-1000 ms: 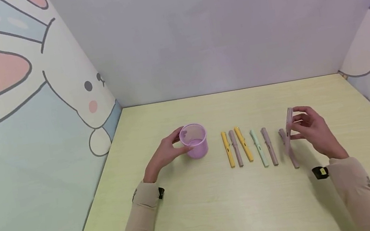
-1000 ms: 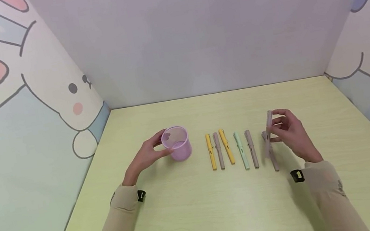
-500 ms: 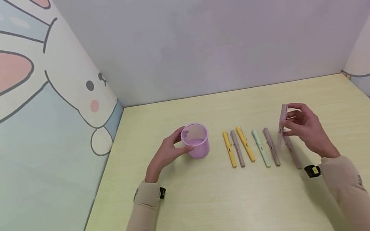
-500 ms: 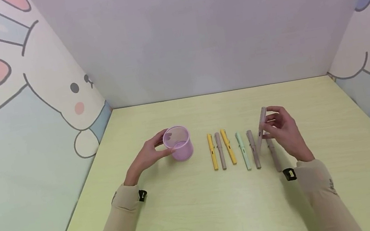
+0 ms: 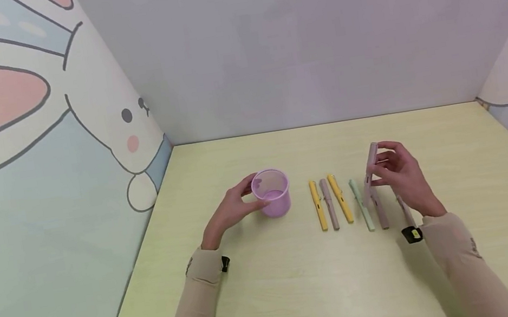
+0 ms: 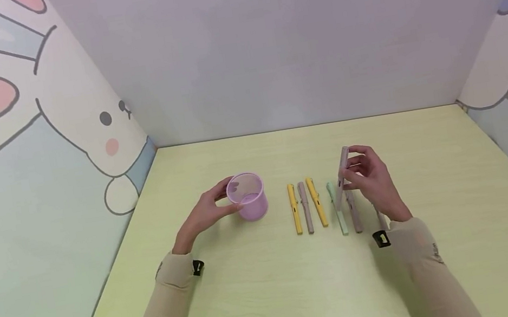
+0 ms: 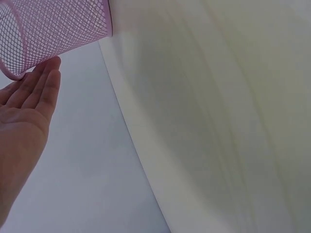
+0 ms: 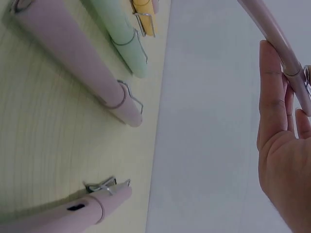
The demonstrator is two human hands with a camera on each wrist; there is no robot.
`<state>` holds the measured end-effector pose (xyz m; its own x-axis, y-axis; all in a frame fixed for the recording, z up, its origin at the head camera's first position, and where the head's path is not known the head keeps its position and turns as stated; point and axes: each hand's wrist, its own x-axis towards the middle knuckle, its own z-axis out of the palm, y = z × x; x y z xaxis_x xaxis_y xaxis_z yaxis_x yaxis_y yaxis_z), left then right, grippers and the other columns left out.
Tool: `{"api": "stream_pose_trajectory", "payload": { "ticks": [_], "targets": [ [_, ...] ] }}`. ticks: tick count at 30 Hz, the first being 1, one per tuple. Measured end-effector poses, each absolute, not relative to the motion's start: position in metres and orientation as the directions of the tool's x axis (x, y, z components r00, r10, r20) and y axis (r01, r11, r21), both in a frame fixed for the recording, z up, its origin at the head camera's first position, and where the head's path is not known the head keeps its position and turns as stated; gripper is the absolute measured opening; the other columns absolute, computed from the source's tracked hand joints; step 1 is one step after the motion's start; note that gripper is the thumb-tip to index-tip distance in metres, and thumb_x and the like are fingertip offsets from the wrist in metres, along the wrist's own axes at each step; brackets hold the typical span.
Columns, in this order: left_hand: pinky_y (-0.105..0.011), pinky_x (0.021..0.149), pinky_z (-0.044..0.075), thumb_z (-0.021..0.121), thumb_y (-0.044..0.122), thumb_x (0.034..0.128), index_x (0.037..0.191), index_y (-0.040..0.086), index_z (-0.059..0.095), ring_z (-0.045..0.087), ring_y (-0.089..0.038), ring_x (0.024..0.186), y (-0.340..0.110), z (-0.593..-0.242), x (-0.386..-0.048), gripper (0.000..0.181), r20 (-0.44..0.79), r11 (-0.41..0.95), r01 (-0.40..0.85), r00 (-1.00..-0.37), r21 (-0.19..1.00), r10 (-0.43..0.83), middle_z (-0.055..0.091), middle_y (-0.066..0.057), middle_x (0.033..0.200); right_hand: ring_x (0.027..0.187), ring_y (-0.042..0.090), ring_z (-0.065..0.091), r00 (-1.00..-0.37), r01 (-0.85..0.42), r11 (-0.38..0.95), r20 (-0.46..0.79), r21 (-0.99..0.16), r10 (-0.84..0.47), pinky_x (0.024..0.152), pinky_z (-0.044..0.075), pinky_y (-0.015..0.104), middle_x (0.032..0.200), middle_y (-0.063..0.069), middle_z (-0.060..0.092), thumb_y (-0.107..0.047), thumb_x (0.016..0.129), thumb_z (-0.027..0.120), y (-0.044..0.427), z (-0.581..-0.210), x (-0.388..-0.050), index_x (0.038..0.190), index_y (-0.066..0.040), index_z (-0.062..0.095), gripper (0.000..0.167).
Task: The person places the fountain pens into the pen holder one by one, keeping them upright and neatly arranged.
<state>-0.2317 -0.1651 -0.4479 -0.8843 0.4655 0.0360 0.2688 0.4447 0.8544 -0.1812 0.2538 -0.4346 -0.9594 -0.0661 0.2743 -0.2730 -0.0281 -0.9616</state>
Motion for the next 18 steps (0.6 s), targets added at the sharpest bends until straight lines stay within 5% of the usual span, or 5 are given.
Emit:
{"api": "stream_pose_trajectory", "payload": {
  "ticks": [18],
  "targets": [
    [-0.05, 0.113, 0.042, 0.081, 0.035, 0.0899, 0.158, 0.011, 0.042, 0.051, -0.032, 0.137, -0.164, -0.448, -0.233, 0.082, 0.031, 0.448, 0.268, -0.883, 0.853, 0.468, 0.052, -0.009, 0.152, 0.091, 0.013, 0.065, -0.951, -0.292, -0.081, 0.299, -0.953, -0.084, 0.069, 0.063, 0.031, 0.109, 0.007, 0.059, 0.005, 0.1, 0.062, 0.224, -0.434, -0.195, 0.139, -0.009, 0.049, 0.044]
  ]
}}
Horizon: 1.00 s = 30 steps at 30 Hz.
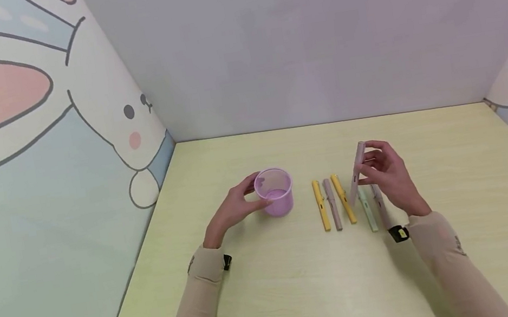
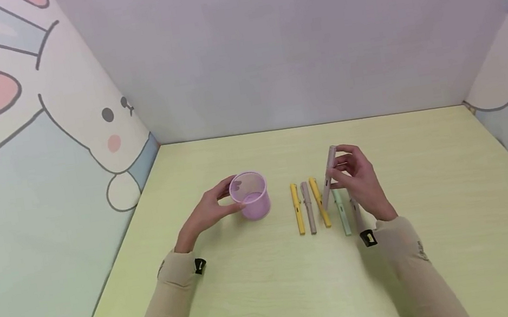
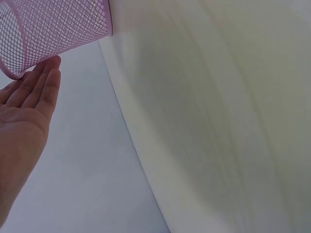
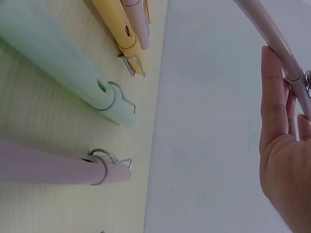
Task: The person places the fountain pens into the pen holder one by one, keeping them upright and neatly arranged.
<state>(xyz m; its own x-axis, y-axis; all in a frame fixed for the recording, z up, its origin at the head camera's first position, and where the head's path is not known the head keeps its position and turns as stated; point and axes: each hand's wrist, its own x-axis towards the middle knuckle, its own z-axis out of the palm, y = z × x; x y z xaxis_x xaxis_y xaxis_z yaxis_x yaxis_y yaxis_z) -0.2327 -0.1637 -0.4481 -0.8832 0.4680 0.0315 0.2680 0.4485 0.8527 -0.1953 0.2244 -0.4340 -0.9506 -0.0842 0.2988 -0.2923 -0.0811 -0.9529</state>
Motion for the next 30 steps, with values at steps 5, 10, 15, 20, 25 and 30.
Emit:
{"api": "stream_pose_trajectory", "payload": {
  "ticks": [5, 10, 15, 20, 25, 30],
  "targets": [
    [-0.051, 0.114, 0.041, 0.081, 0.034, 0.0905, 0.159, 0.011, 0.041, 0.05, -0.031, 0.138, -0.162, -0.448, -0.233, 0.082, 0.028, 0.452, 0.269, -0.881, 0.85, 0.472, 0.052, -0.009, 0.152, 0.091, 0.013, 0.065, -0.944, -0.304, -0.116, 0.315, -0.946, -0.094, 0.07, 0.063, 0.031, 0.11, 0.007, 0.059, 0.007, 0.1, 0.061, 0.219, -0.435, -0.197, 0.139, -0.007, 0.048, 0.044],
    [-0.05, 0.114, 0.041, 0.081, 0.035, 0.0907, 0.159, 0.012, 0.04, 0.051, -0.03, 0.137, -0.163, -0.448, -0.233, 0.083, 0.031, 0.463, 0.274, -0.883, 0.843, 0.468, 0.053, -0.008, 0.152, 0.092, 0.014, 0.064, -0.934, -0.325, -0.143, 0.341, -0.935, -0.104, 0.07, 0.063, 0.032, 0.111, 0.009, 0.058, 0.008, 0.1, 0.06, 0.213, -0.433, -0.198, 0.14, -0.002, 0.046, 0.044],
    [-0.048, 0.113, 0.042, 0.081, 0.035, 0.0909, 0.159, 0.012, 0.04, 0.051, -0.029, 0.137, -0.163, -0.447, -0.231, 0.083, 0.028, 0.464, 0.269, -0.886, 0.844, 0.462, 0.052, -0.007, 0.152, 0.092, 0.015, 0.064, -0.93, -0.337, -0.142, 0.353, -0.931, -0.1, 0.071, 0.063, 0.033, 0.111, 0.009, 0.058, 0.007, 0.1, 0.06, 0.206, -0.434, -0.201, 0.14, -0.001, 0.046, 0.044],
    [-0.049, 0.113, 0.042, 0.08, 0.035, 0.091, 0.159, 0.012, 0.04, 0.051, -0.029, 0.137, -0.163, -0.448, -0.23, 0.082, 0.022, 0.466, 0.261, -0.889, 0.845, 0.457, 0.052, -0.007, 0.152, 0.094, 0.015, 0.064, -0.932, -0.336, -0.13, 0.349, -0.933, -0.098, 0.072, 0.063, 0.034, 0.112, 0.008, 0.059, 0.005, 0.101, 0.062, 0.199, -0.434, -0.203, 0.142, -0.003, 0.045, 0.045],
    [-0.05, 0.113, 0.042, 0.08, 0.033, 0.0911, 0.159, 0.011, 0.041, 0.052, -0.03, 0.136, -0.163, -0.449, -0.231, 0.082, 0.031, 0.464, 0.271, -0.886, 0.843, 0.462, 0.052, -0.008, 0.152, 0.095, 0.016, 0.064, -0.931, -0.337, -0.127, 0.35, -0.933, -0.101, 0.072, 0.063, 0.034, 0.113, 0.008, 0.059, 0.002, 0.101, 0.064, 0.193, -0.433, -0.205, 0.142, -0.003, 0.045, 0.046],
    [-0.049, 0.113, 0.042, 0.08, 0.033, 0.0912, 0.159, 0.011, 0.04, 0.051, -0.031, 0.137, -0.162, -0.449, -0.232, 0.082, 0.03, 0.465, 0.272, -0.886, 0.843, 0.463, 0.052, -0.008, 0.153, 0.095, 0.016, 0.063, -0.925, -0.344, -0.157, 0.362, -0.926, -0.112, 0.072, 0.063, 0.033, 0.113, 0.008, 0.058, 0.004, 0.101, 0.062, 0.187, -0.433, -0.208, 0.142, -0.001, 0.045, 0.045]
  ]
}}
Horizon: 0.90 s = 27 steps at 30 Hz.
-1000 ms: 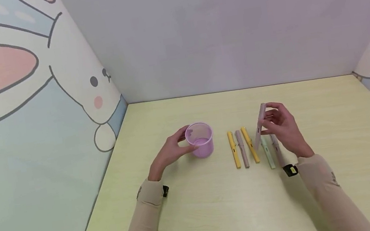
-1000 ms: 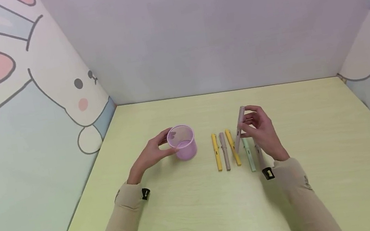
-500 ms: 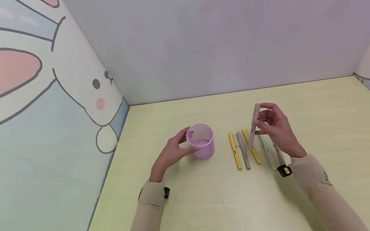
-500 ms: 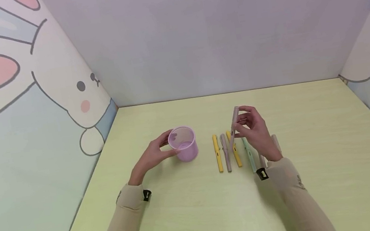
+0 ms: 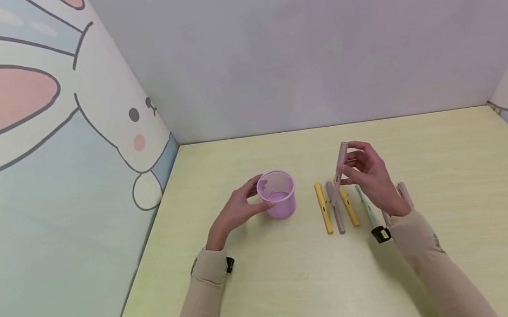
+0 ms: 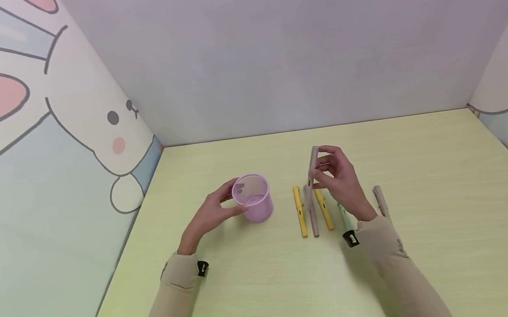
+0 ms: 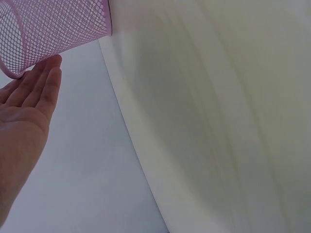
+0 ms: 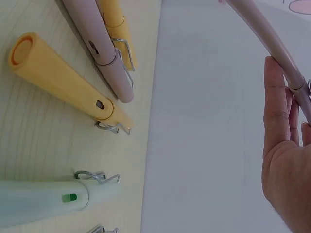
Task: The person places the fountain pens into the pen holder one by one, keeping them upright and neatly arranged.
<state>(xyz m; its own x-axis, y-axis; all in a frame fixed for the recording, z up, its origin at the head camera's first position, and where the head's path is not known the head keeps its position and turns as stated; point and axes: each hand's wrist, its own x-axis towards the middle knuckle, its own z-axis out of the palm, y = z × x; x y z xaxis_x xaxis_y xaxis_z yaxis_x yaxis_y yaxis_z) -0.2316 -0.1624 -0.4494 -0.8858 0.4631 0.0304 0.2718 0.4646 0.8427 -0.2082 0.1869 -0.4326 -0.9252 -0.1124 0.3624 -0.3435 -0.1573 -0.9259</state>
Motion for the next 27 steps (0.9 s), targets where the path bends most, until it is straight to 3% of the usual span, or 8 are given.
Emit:
{"api": "stream_pose_trajectory", "payload": {
  "ticks": [27],
  "targets": [
    [-0.051, 0.115, 0.04, 0.079, 0.034, 0.0917, 0.161, 0.011, 0.038, 0.051, -0.031, 0.138, -0.164, -0.448, -0.23, 0.083, 0.028, 0.446, 0.262, -0.885, 0.856, 0.466, 0.051, -0.009, 0.154, 0.096, 0.016, 0.062, -0.93, -0.33, -0.15, 0.349, -0.932, -0.119, 0.072, 0.063, 0.032, 0.115, 0.009, 0.057, 0.003, 0.101, 0.062, 0.153, -0.428, -0.219, 0.145, 0.0, 0.042, 0.048]
  ]
}}
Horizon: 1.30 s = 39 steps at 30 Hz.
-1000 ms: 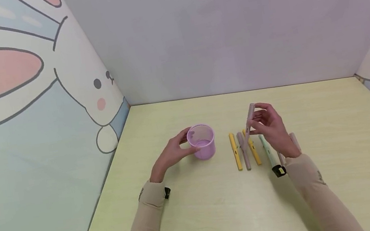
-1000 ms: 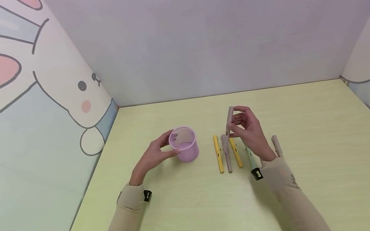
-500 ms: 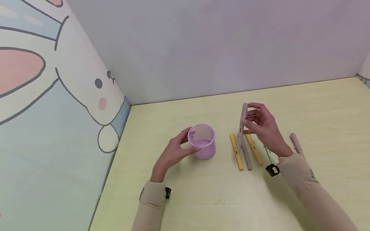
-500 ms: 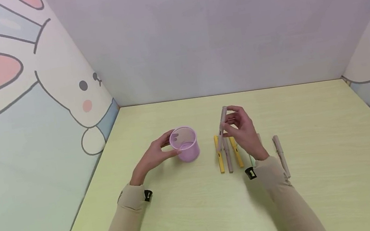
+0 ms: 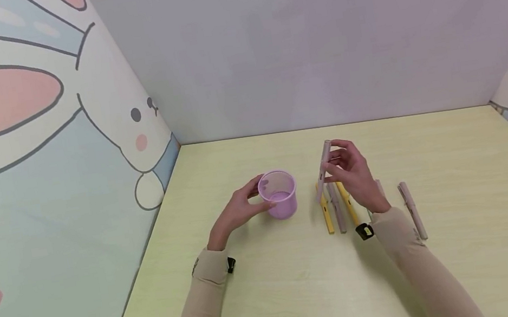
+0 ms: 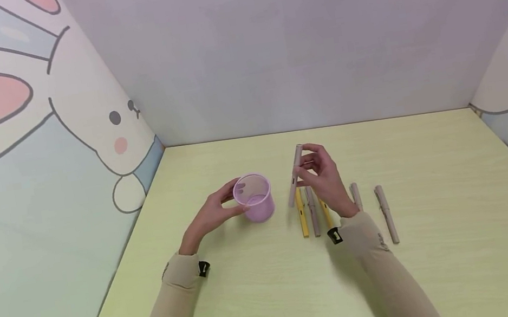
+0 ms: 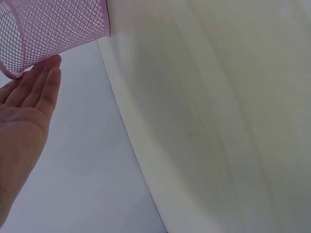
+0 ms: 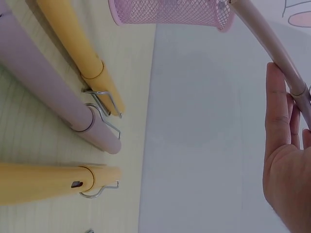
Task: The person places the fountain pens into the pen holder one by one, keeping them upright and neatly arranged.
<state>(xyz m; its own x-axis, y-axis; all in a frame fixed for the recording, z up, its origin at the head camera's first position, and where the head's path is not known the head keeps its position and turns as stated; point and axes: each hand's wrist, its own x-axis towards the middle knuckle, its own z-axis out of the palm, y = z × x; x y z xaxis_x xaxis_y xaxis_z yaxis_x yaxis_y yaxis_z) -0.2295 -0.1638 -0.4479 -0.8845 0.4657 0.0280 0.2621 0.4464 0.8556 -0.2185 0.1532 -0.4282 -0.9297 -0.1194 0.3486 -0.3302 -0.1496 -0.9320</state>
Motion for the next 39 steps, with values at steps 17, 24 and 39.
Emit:
{"api": "stream_pose_trajectory", "payload": {
  "ticks": [17, 24, 39],
  "targets": [
    [-0.048, 0.113, 0.042, 0.08, 0.033, 0.0915, 0.161, 0.011, 0.038, 0.052, -0.03, 0.136, -0.163, -0.451, -0.231, 0.084, 0.044, 0.441, 0.274, -0.884, 0.855, 0.465, 0.052, -0.009, 0.152, 0.095, 0.016, 0.063, -0.932, -0.323, -0.197, 0.347, -0.926, -0.103, 0.071, 0.064, 0.034, 0.111, 0.008, 0.06, 0.007, 0.1, 0.061, 0.128, -0.422, -0.224, 0.144, 0.006, 0.039, 0.049],
    [-0.049, 0.113, 0.042, 0.079, 0.034, 0.0921, 0.161, 0.013, 0.039, 0.051, -0.03, 0.137, -0.162, -0.451, -0.231, 0.082, 0.038, 0.442, 0.267, -0.886, 0.856, 0.461, 0.051, -0.008, 0.153, 0.094, 0.016, 0.063, -0.928, -0.332, -0.224, 0.36, -0.916, -0.096, 0.071, 0.064, 0.035, 0.11, 0.007, 0.06, 0.009, 0.099, 0.061, 0.123, -0.422, -0.227, 0.144, 0.007, 0.039, 0.051],
    [-0.048, 0.114, 0.042, 0.079, 0.038, 0.0912, 0.16, 0.014, 0.04, 0.051, -0.03, 0.137, -0.16, -0.449, -0.231, 0.083, 0.01, 0.457, 0.24, -0.893, 0.856, 0.45, 0.051, -0.007, 0.153, 0.091, 0.016, 0.063, -0.919, -0.359, -0.299, 0.391, -0.884, -0.051, 0.071, 0.064, 0.036, 0.11, 0.01, 0.059, 0.011, 0.098, 0.061, 0.106, -0.418, -0.232, 0.143, 0.004, 0.042, 0.049]
  ]
}}
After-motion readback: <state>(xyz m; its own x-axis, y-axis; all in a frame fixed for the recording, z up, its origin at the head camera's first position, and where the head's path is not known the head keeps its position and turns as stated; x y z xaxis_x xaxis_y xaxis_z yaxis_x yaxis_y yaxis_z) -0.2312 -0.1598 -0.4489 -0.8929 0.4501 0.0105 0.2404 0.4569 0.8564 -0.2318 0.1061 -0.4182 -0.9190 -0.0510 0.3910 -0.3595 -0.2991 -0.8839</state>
